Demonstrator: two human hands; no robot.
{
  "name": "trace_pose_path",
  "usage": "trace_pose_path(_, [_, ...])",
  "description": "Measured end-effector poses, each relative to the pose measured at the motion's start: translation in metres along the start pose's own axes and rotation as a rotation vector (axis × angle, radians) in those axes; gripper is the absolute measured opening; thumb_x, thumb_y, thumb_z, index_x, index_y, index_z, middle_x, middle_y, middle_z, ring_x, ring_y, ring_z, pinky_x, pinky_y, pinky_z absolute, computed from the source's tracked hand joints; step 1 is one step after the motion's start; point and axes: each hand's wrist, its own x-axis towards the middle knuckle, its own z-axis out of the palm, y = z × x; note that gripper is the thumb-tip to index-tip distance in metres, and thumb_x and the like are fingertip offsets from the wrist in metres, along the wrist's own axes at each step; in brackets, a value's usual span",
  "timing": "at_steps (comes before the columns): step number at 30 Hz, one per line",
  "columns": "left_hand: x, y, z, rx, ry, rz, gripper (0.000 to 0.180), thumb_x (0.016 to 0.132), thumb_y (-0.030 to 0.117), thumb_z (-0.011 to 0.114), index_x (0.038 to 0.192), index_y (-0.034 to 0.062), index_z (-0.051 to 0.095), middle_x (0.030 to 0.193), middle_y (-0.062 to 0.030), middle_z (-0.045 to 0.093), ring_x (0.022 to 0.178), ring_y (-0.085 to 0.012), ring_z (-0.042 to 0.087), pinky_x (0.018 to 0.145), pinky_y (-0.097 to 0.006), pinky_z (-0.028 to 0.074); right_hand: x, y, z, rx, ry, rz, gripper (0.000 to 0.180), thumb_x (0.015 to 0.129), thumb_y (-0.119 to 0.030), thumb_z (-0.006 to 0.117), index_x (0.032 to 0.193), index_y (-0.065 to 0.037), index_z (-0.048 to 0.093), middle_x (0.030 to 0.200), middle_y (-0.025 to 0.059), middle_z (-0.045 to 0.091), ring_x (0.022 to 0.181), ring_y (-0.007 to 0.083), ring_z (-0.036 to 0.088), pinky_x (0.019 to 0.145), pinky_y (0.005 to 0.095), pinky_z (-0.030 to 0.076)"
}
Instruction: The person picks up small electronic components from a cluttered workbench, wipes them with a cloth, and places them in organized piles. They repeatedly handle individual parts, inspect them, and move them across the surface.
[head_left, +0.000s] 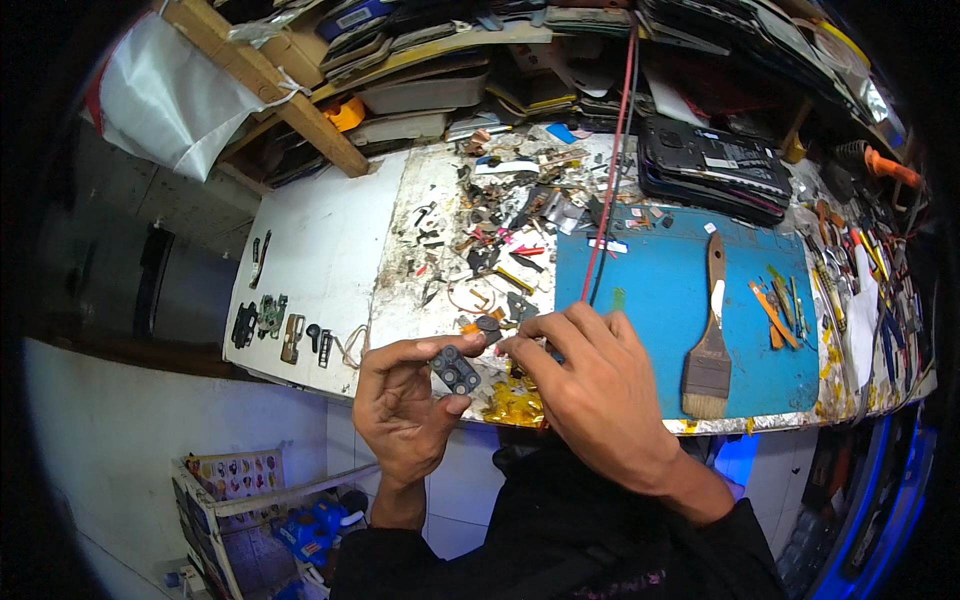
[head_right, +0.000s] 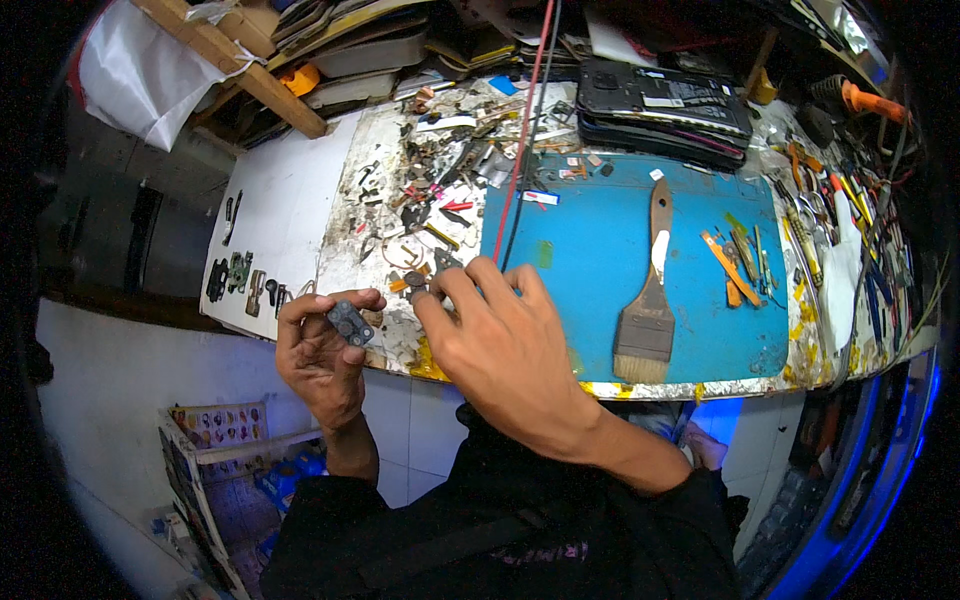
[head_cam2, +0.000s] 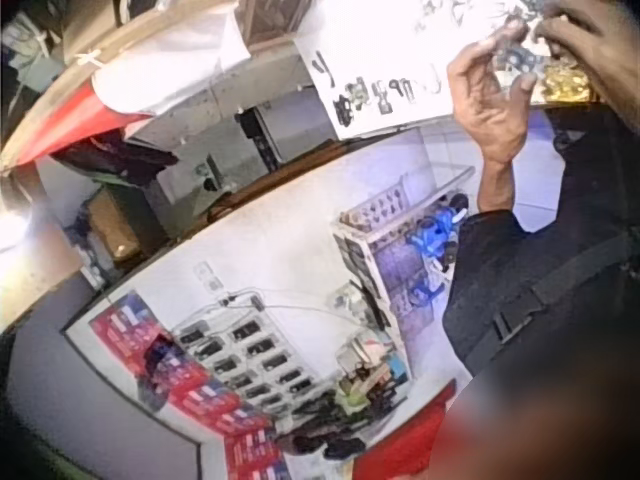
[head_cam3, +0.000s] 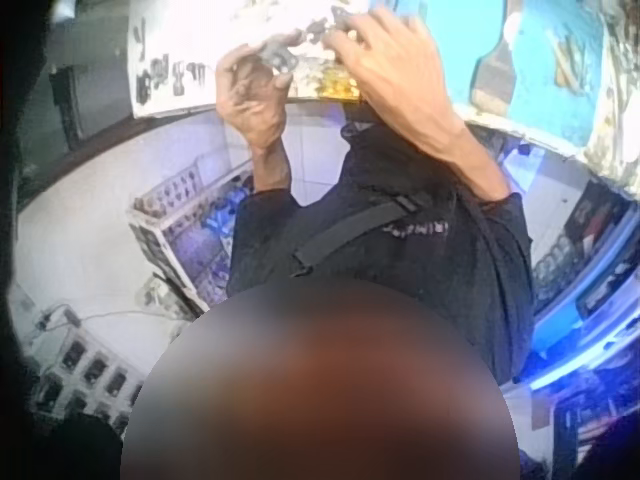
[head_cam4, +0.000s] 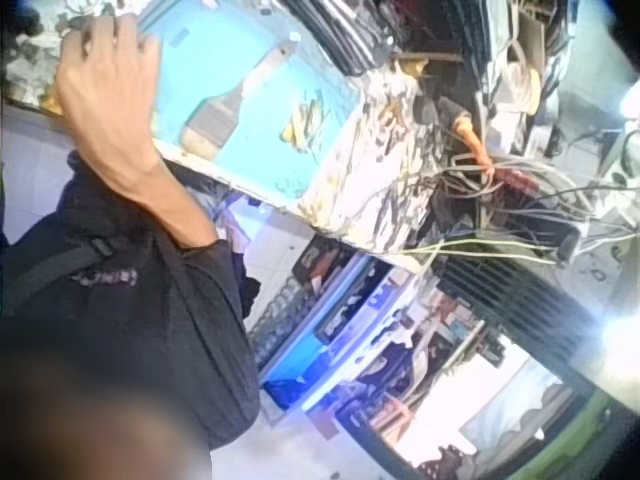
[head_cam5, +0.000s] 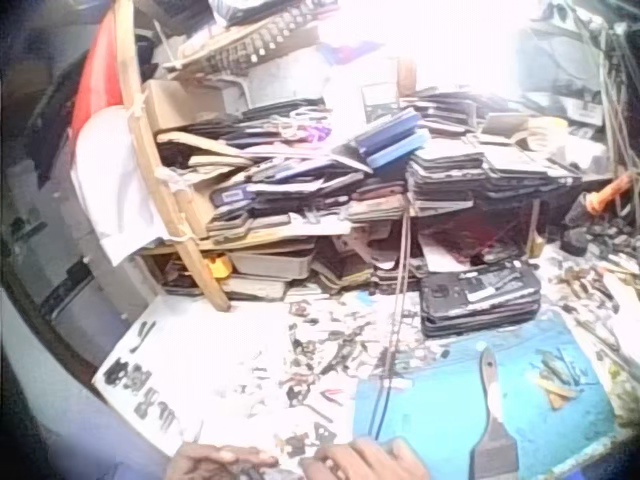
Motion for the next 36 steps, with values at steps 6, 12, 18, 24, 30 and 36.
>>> trace_pose_path(6, [-0.005, 0.001, -0.012, 0.058, -0.004, 0.010, 0.048, 0.077, -0.006, 0.078, 0.117, -0.0026, 0.053, 0.105, -0.0232, 0.067, 0.103, -0.0296, 0.067, 0.096, -0.043, 0.049, 0.013, 0.002, 0.002, 0.251, 0.139, 0.026, 0.032, 0.081, -0.005, 0.071, 0.113, -0.006, 0.066, 0.104, 0.0051, 0.070, 0.080, 0.0200, 0.061, 0.068, 0.0339, 0.041])
trace_pose_path(12, [0.008, 0.013, -0.009, 0.622, -0.154, 0.200, 0.054, 0.072, 0.003, 0.085, 0.121, 0.0037, 0.061, 0.100, -0.0109, 0.074, 0.093, -0.0226, 0.069, 0.096, -0.047, 0.045, 0.004, -0.003, -0.016, 0.914, 0.023, 0.127, 0.038, 0.081, -0.008, 0.077, 0.117, -0.001, 0.067, 0.110, 0.0163, 0.066, 0.093, 0.0276, 0.066, 0.084, 0.0355, 0.055])
trace_pose_path(18, [0.010, 0.030, 0.012, 0.989, -0.220, 0.293, 0.069, 0.072, 0.010, 0.087, 0.132, 0.0058, 0.053, 0.097, -0.0046, 0.075, 0.085, -0.0179, 0.068, 0.102, -0.054, 0.041, -0.005, 0.007, -0.017, 0.838, 0.056, 0.067, 0.041, 0.080, -0.009, 0.079, 0.119, -0.008, 0.070, 0.111, 0.0122, 0.063, 0.097, 0.0242, 0.065, 0.077, 0.0340, 0.055])
trace_pose_path(24, [0.011, 0.034, 0.022, 0.882, -0.241, 0.322, 0.074, 0.073, 0.012, 0.087, 0.134, 0.0079, 0.047, 0.094, -0.0027, 0.076, 0.086, -0.0169, 0.068, 0.104, -0.053, 0.040, -0.020, 0.013, -0.025, 0.819, 0.100, 0.111, 0.036, 0.076, -0.009, 0.082, 0.111, -0.007, 0.073, 0.107, 0.0101, 0.066, 0.095, 0.0196, 0.066, 0.070, 0.0278, 0.054])
trace_pose_path(30, [0.014, 0.036, 0.026, 0.695, -0.285, 0.255, 0.076, 0.073, 0.015, 0.087, 0.135, 0.0083, 0.044, 0.096, -0.0045, 0.076, 0.087, -0.0186, 0.071, 0.104, -0.053, 0.041, -0.028, 0.021, -0.030, 0.823, 0.113, 0.112, 0.034, 0.073, -0.008, 0.083, 0.106, -0.006, 0.073, 0.106, 0.0110, 0.067, 0.095, 0.0208, 0.067, 0.072, 0.0296, 0.055])
trace_pose_path(36, [0.019, 0.034, 0.030, 0.595, -0.306, 0.228, 0.075, 0.073, 0.014, 0.087, 0.134, 0.0080, 0.044, 0.095, -0.0058, 0.076, 0.090, -0.0196, 0.073, 0.105, -0.052, 0.042, -0.033, 0.026, -0.032, 0.770, 0.129, 0.043, 0.036, 0.075, -0.009, 0.082, 0.109, -0.004, 0.070, 0.105, 0.0118, 0.066, 0.096, 0.0247, 0.066, 0.077, 0.0346, 0.055])
